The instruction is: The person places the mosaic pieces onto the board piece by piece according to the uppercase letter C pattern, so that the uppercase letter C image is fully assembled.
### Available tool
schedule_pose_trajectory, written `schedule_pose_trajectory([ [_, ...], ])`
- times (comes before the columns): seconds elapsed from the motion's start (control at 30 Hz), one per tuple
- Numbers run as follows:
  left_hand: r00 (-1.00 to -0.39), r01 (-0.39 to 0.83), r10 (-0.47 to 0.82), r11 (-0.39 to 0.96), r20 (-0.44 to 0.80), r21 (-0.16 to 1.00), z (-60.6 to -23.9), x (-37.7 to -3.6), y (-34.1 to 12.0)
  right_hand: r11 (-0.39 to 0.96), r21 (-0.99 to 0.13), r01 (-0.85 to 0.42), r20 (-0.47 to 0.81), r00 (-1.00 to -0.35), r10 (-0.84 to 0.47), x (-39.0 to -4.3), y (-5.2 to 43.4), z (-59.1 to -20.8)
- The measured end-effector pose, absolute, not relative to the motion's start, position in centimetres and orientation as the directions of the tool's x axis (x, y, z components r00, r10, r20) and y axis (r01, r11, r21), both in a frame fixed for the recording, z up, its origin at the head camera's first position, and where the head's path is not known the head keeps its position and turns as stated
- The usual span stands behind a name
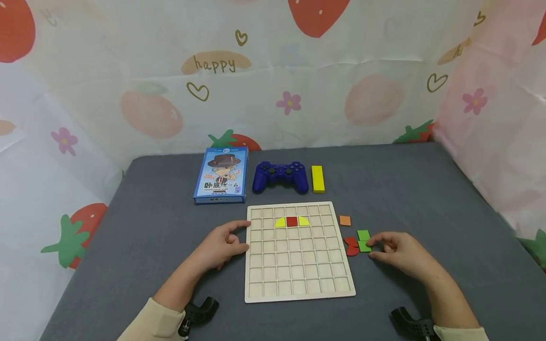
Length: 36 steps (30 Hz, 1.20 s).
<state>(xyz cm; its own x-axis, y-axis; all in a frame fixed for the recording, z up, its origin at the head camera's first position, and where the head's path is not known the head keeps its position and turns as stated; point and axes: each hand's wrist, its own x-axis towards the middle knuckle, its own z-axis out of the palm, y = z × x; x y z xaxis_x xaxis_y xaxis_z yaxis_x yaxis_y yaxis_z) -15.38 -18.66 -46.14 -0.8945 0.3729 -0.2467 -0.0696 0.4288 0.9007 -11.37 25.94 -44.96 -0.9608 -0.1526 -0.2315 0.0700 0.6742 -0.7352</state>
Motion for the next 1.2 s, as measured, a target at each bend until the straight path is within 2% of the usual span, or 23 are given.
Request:
schedule_pose_trajectory([
  [0.33,-0.898,-0.083,0.359,0.430,-0.254,0.899,-46.3,-15.4,-18.6,0.699,-0.715,0.025,-0.167,-0.976,-0.137,-11.2,25.7,-45.2],
  [0.7,-0.899,-0.075,0.363,0.426,-0.246,0.902,-46.4,-15.5,-18.6,0.715,-0.699,0.018,-0.165,-0.977,-0.137,-11.1,25.7,-45.0],
  [1.2,-0.893,-0.071,0.378,0.416,-0.243,0.907,-46.3,-15.5,-18.7,0.708,-0.705,-0.047,-0.084,-0.985,-0.149,-11.6,26.7,-40.1],
])
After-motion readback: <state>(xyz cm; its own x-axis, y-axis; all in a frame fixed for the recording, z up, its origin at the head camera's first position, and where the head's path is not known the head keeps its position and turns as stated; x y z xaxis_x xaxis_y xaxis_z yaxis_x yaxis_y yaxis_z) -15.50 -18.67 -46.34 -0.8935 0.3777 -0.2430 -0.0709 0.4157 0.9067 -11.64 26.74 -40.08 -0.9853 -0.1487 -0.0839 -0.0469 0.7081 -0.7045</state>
